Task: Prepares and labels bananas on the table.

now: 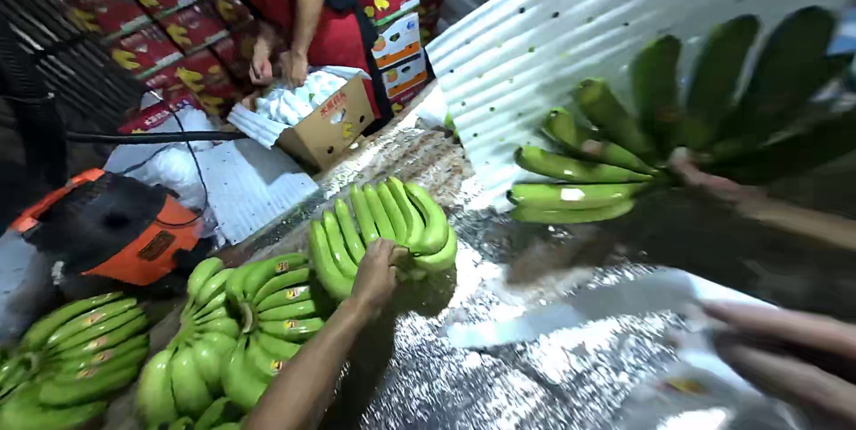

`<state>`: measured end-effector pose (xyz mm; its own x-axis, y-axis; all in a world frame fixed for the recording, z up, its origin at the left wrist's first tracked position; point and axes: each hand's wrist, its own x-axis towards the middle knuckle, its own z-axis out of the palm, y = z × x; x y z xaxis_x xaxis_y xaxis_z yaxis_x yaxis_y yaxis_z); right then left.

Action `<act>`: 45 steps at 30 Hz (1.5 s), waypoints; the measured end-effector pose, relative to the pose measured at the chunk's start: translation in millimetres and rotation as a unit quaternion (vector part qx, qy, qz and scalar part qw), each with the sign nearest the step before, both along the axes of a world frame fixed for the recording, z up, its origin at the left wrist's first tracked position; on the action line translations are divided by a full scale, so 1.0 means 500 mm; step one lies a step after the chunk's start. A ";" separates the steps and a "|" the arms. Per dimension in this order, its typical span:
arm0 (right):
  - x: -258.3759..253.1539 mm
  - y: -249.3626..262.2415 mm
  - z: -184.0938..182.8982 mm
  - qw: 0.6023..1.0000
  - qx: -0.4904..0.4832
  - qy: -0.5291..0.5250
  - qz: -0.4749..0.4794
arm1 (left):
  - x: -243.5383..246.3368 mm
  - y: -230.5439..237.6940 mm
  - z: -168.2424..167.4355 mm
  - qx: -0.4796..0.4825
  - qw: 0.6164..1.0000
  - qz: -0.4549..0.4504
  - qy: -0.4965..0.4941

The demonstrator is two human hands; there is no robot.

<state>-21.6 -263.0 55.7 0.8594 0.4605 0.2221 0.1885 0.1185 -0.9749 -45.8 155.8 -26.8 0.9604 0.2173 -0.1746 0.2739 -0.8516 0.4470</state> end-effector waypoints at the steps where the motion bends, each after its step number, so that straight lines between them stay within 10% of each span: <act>1: -0.002 0.032 0.024 1.000 -0.006 0.025 -0.014 | -0.031 -0.041 0.000 -0.030 0.999 -0.027 -0.025; 9: -0.016 0.114 0.084 0.969 0.077 0.181 -0.148 | -0.167 -0.275 0.034 -0.175 0.964 -0.188 -0.066; 13: -0.056 0.093 0.044 0.958 0.108 0.189 -0.184 | -0.169 -0.366 0.107 -0.537 0.808 -0.225 -0.087; 16: -0.074 0.054 0.003 0.955 0.065 0.159 -0.242 | -0.170 -0.408 0.119 -0.616 0.779 -0.116 -0.023; 20: -0.093 -0.035 -0.051 0.947 -0.206 -0.027 -0.244 | -0.158 -0.365 0.151 -0.489 0.860 -0.138 0.054; 23: -0.105 -0.045 -0.074 0.962 -0.189 -0.158 -0.118 | -0.146 -0.346 0.194 -0.368 0.883 -0.268 0.114; 28: -0.132 0.020 -0.091 0.967 -0.066 0.075 0.233 | -0.126 -0.328 0.204 -0.332 0.886 -0.310 0.093; 32: -0.167 0.054 -0.114 0.980 -0.037 0.172 0.089 | -0.157 -0.328 0.155 -0.168 0.959 -0.204 -0.101; 45: -0.219 0.092 -0.100 0.975 -0.107 0.178 0.082 | -0.237 -0.394 0.079 0.066 0.909 -0.215 -0.351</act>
<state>-131.1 -216.8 5.9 0.7751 0.6015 -0.1934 -0.1713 -0.0946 -0.9807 -164.2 -41.1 12.6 0.8255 -0.2307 0.5151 -0.4111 -0.8711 0.2686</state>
